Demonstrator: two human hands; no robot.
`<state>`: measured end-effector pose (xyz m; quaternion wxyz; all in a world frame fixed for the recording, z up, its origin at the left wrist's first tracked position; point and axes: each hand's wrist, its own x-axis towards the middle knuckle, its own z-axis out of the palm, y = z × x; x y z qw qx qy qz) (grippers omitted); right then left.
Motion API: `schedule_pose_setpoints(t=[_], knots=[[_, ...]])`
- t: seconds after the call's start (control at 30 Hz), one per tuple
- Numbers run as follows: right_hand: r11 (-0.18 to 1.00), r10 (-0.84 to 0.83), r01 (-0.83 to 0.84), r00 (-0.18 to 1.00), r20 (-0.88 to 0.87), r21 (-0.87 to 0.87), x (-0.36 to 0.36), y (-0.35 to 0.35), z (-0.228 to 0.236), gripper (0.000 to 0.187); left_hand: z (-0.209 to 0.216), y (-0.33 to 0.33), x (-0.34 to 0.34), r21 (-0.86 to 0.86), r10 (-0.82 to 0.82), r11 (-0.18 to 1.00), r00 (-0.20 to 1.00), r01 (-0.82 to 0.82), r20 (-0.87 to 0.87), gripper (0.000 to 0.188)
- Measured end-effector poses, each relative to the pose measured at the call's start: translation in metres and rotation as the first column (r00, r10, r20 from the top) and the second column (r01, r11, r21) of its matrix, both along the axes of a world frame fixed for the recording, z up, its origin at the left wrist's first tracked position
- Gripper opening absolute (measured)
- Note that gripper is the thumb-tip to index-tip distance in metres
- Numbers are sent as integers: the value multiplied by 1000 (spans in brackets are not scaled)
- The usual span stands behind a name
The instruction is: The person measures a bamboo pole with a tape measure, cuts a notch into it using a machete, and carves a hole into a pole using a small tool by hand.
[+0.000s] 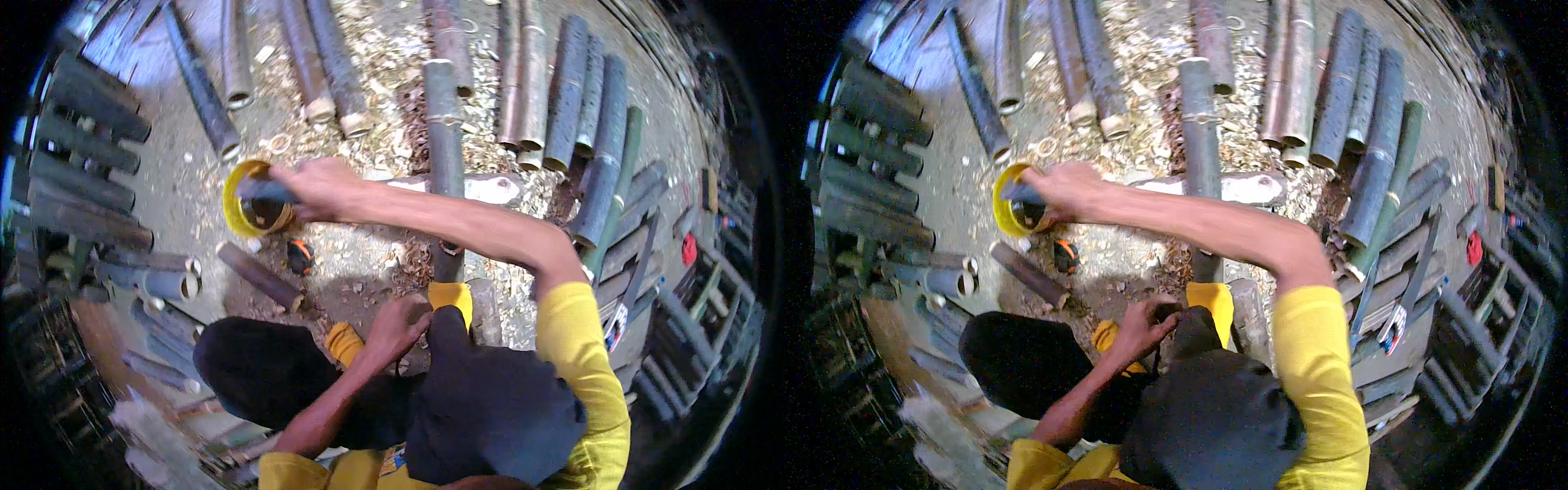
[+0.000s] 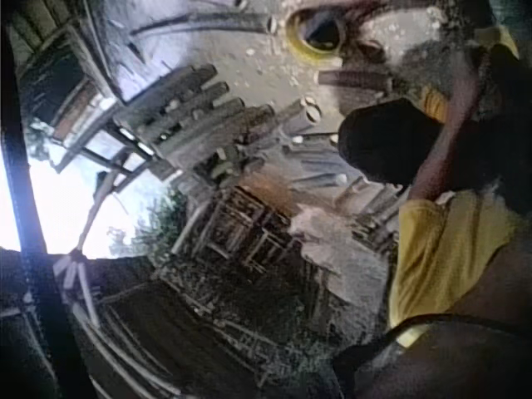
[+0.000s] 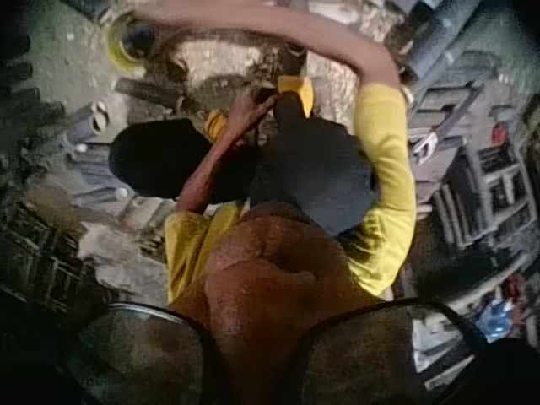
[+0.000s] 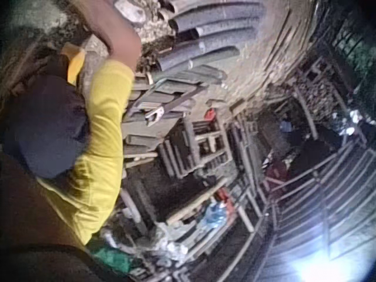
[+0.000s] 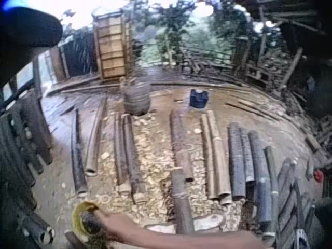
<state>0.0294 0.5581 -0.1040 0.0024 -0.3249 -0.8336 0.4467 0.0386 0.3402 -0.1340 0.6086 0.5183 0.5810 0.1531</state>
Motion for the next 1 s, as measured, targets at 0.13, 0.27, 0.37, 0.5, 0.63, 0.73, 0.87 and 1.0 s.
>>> schedule_pose_setpoints(t=[0.13, 0.27, 0.37, 0.5, 0.63, 0.73, 0.87, 1.0], knots=[[852, 133, -65, 987, -94, 520, -59, 15, -62, 15, 3, 7, 5, 55, -75, 995, 990, 82, -119, 25], [853, 155, -123, 988, -22, 508, -64, 13, -70, 12, -6, 6, -1, 109, -51, 992, 993, 62, -103, 26], [890, 60, 51, 972, -228, 453, -34, 5, -63, 30, -15, 1, -7, 59, -1, 998, 1000, 2, -22, 25], [947, -266, 320, 810, -522, 14, 60, -40, -32, 71, -34, 2, -19, -75, 13, 997, 1000, -12, 15, 28], [861, -508, 438, 766, -394, -259, 154, -95, -10, 74, -44, 9, -8, 158, -17, 987, 997, 30, -81, 34], [533, -827, 665, 540, -156, -523, 210, -139, -21, 61, -60, 24, 27, -40, -17, 999, 993, 12, -117, 60], [191, -979, 845, 202, -33, -499, 237, -172, -21, 48, -111, 50, 82, -96, 152, 985, 987, -146, 52, 59], [155, -983, 928, 112, -143, -339, 264, -196, -43, 35, -140, 41, 86, -230, 346, 931, 889, -285, 299, 44]])
